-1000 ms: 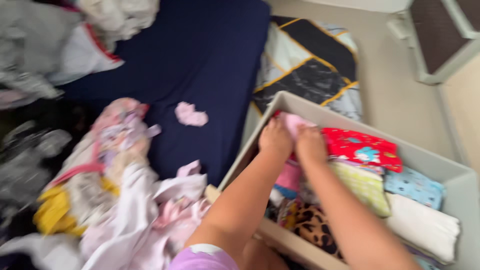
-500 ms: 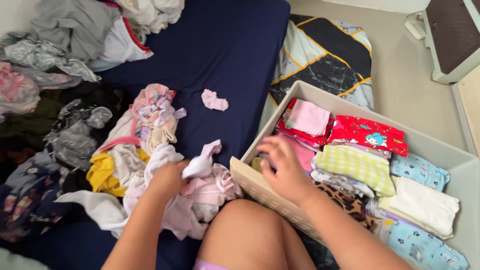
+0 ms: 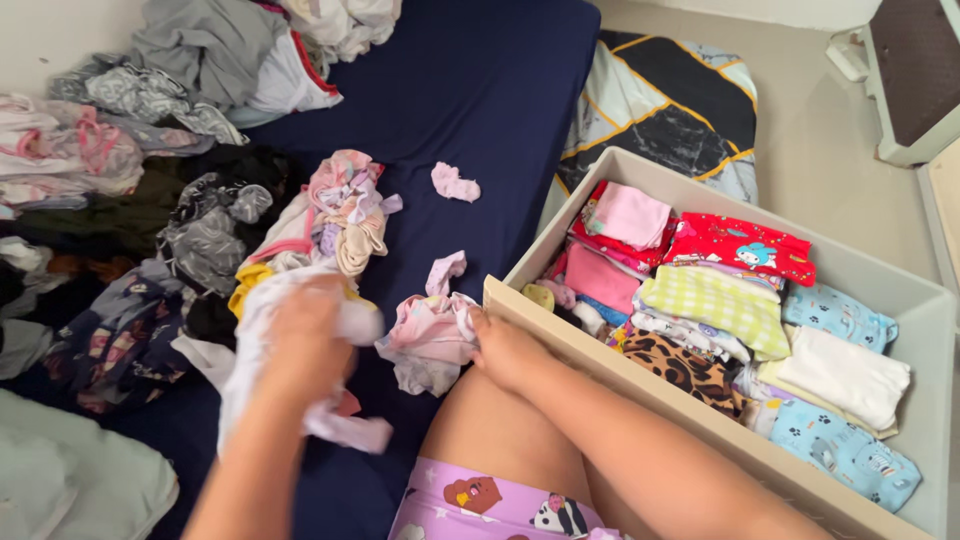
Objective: The person sorts and organizes children's clothes by picking up individual items from a pile on a bed, unfolding or flattening them by hand, and placing them neatly into divided columns inside a plastic storage drawer organizer.
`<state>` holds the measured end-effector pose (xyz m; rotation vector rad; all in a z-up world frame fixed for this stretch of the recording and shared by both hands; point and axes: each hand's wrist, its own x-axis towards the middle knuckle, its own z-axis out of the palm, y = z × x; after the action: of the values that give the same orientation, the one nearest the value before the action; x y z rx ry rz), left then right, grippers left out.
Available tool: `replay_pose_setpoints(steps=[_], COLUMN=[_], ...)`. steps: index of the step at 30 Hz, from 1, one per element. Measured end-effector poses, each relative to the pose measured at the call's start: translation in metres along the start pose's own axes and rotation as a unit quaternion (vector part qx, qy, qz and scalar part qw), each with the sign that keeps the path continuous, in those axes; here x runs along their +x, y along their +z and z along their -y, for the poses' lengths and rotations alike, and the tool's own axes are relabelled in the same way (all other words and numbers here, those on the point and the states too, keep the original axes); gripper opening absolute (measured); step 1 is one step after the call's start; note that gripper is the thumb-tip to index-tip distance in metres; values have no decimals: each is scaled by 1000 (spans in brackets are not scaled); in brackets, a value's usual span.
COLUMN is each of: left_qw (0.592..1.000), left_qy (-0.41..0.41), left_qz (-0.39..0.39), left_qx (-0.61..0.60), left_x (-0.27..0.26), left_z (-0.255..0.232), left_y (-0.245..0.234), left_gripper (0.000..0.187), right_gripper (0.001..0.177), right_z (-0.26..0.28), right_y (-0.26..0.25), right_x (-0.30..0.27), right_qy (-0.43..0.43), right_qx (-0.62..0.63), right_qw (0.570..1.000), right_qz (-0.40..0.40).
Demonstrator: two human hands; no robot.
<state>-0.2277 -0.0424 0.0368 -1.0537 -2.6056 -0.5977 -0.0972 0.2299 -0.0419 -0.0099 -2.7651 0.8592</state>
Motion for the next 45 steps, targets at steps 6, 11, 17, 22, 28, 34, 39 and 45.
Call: replay_pose_setpoints(steps=[6,11,17,22,28,34,39,45], left_qw=[938,991,814,565,366,376,691,782], left_qy=[-20,8,169,107,-94,-83,196,175], left_qz=[347,130,170,267,282,284,133,166], left_qx=[-2,-34,-529,-774,-882,-878,-683,-574], left_x=[11,21,50,43,23,7,-1,-2], left_z=[-39,-66,-148,-253,-338,-362,-360,-356], left_y=[88,52,65,58,14,8,9,16], left_gripper=[30,79,40,41,32,32,23,84], right_gripper=[19,15,23,23,38,49,33,39], right_z=[-27,-15,16,19,31,59,62,57], right_y=[13,-67,-191,-252,-261,-249,-244,-256], right_x=[7,-29,-80,-117,-168,-211,-211,-220], right_qy=[65,-68,62,53,145,119,149,151], right_qx=[67,167,647,576,404,-14,218,648], right_qw=[996,973,752,777,857,964,928,708], right_qz=[9,-143,-108,-247,-286,-238,-262,-237])
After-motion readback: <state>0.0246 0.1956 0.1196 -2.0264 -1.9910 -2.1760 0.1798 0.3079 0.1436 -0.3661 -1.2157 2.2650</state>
